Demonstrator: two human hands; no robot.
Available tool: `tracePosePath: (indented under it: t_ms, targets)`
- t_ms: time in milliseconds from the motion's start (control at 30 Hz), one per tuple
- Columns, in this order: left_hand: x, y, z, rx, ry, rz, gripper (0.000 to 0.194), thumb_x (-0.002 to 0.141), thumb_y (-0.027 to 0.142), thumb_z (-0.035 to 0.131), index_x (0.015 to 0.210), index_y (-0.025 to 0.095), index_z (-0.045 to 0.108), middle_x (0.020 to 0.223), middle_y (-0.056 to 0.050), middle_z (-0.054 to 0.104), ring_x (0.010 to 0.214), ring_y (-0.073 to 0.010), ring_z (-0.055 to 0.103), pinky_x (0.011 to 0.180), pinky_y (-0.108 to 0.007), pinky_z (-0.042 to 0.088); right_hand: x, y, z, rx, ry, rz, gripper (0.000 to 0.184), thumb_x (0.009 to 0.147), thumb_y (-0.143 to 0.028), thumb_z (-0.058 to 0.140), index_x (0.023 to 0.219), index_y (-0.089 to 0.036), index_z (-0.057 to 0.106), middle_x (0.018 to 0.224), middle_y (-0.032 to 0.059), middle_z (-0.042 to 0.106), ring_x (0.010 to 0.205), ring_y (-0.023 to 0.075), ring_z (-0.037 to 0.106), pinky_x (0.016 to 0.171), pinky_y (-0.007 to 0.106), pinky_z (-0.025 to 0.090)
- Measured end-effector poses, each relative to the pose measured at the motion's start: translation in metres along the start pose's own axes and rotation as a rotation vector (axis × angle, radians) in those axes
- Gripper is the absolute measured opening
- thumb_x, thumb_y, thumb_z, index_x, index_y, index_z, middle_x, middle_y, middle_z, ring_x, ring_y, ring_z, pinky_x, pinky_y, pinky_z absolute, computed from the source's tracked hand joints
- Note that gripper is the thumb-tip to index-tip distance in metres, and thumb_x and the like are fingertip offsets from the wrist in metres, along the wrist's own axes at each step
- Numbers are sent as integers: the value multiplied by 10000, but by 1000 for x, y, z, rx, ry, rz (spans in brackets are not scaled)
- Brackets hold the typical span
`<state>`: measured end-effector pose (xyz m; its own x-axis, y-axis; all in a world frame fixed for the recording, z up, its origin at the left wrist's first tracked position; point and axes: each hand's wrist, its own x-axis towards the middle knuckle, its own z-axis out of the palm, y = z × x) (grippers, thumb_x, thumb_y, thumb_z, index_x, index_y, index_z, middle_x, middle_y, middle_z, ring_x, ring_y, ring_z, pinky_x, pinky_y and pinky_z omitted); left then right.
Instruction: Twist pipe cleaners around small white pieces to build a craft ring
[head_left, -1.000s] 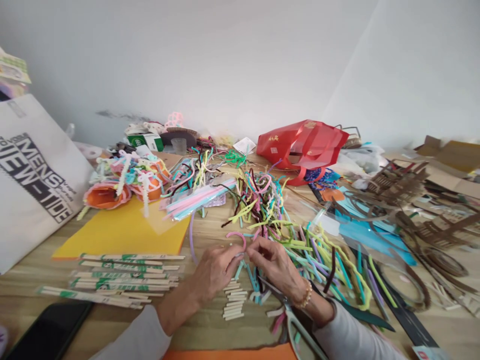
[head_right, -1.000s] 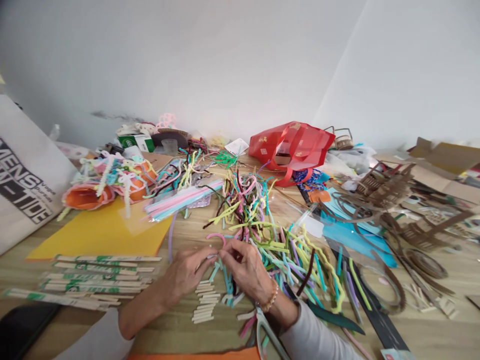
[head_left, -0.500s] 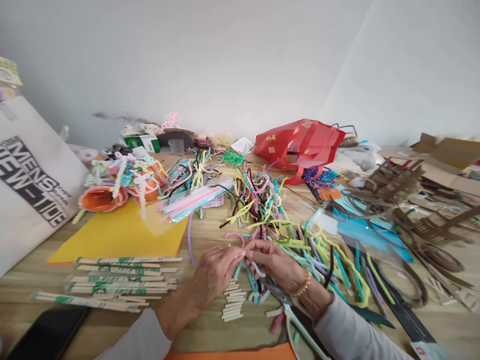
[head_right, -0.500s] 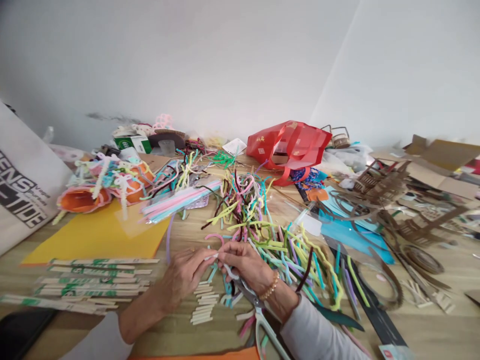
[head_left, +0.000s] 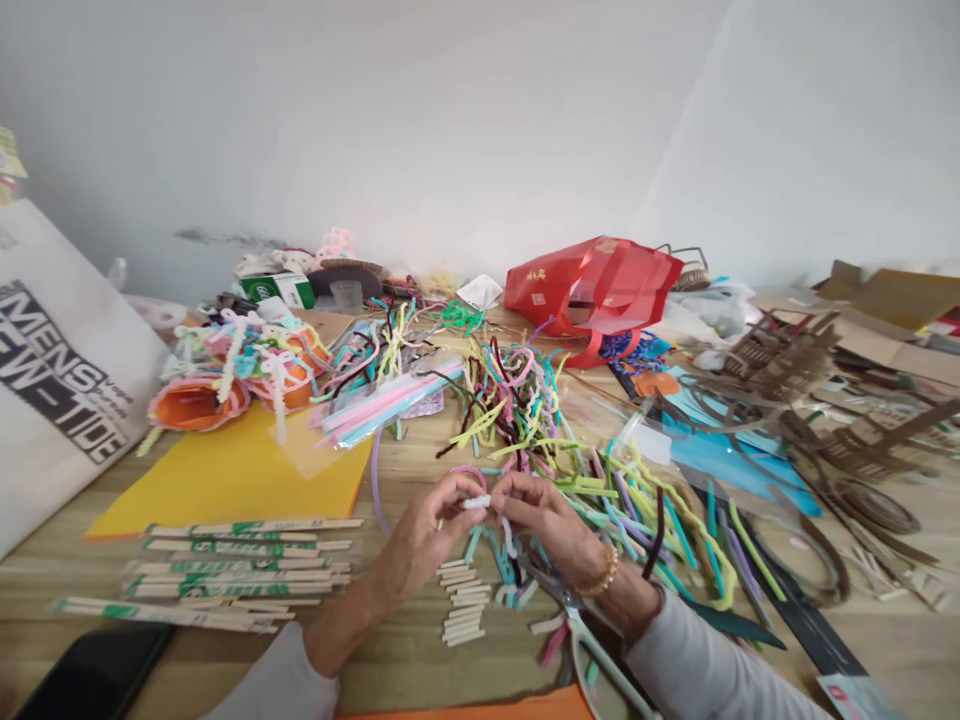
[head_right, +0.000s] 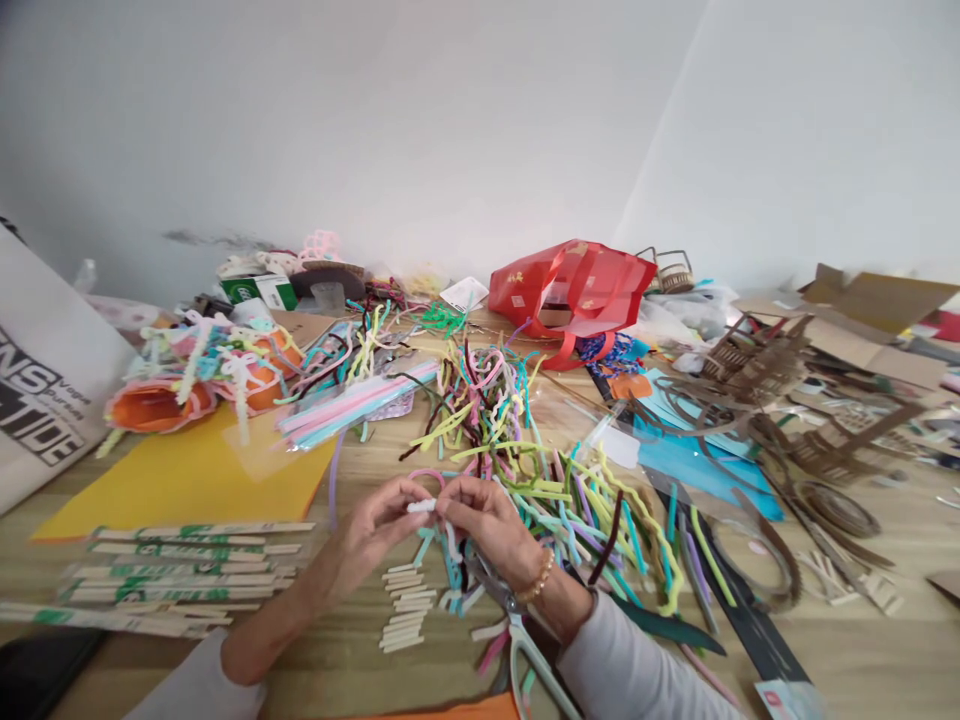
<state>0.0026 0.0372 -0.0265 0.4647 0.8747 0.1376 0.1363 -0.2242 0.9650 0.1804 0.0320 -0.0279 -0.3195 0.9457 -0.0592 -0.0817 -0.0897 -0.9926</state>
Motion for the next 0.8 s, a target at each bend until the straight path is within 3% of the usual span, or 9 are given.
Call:
tracePosePath:
  t_ms: [100,200,300,533,800]
  targets:
    - [1,-3,-1,226,136,209,154,802,190,603,954,187,623,1025,-67,661,982,-201,596,868,-323,456,3,2,-3,101,34,76,284,715,-411,664,655,-156,554,540,-39,492,442,61,387,416,177,312]
    - [1,-6,-1,394,203,424,180,813,128,579,968,198,640,961,-65,670,964,-192,604,867,-326,468,4,4,-4,167,39,124,257,697,-361,680,642,-148,548,523,-46,478,432,51,386,404,161,312]
    - [-1,-7,-1,517,218,524,170,842,125,545,954,200,649,878,-60,668,872,-174,623,796,-299,504,3,2,-2,215,14,159,249,694,-351,684,653,-147,546,524,-45,489,429,53,398,399,157,328]
    - [-3,-14,0,589,251,571,156,861,111,518,911,194,641,827,-48,656,822,-150,626,757,-270,518,3,2,0,284,-17,201,275,683,-372,717,696,-142,566,579,-32,538,457,54,447,402,151,350]
    - [-3,-13,3,478,286,519,98,820,129,572,842,191,645,799,-55,686,798,-169,651,757,-285,521,4,11,-6,433,-108,239,232,701,-307,728,748,-134,581,610,-28,577,460,45,488,425,141,390]
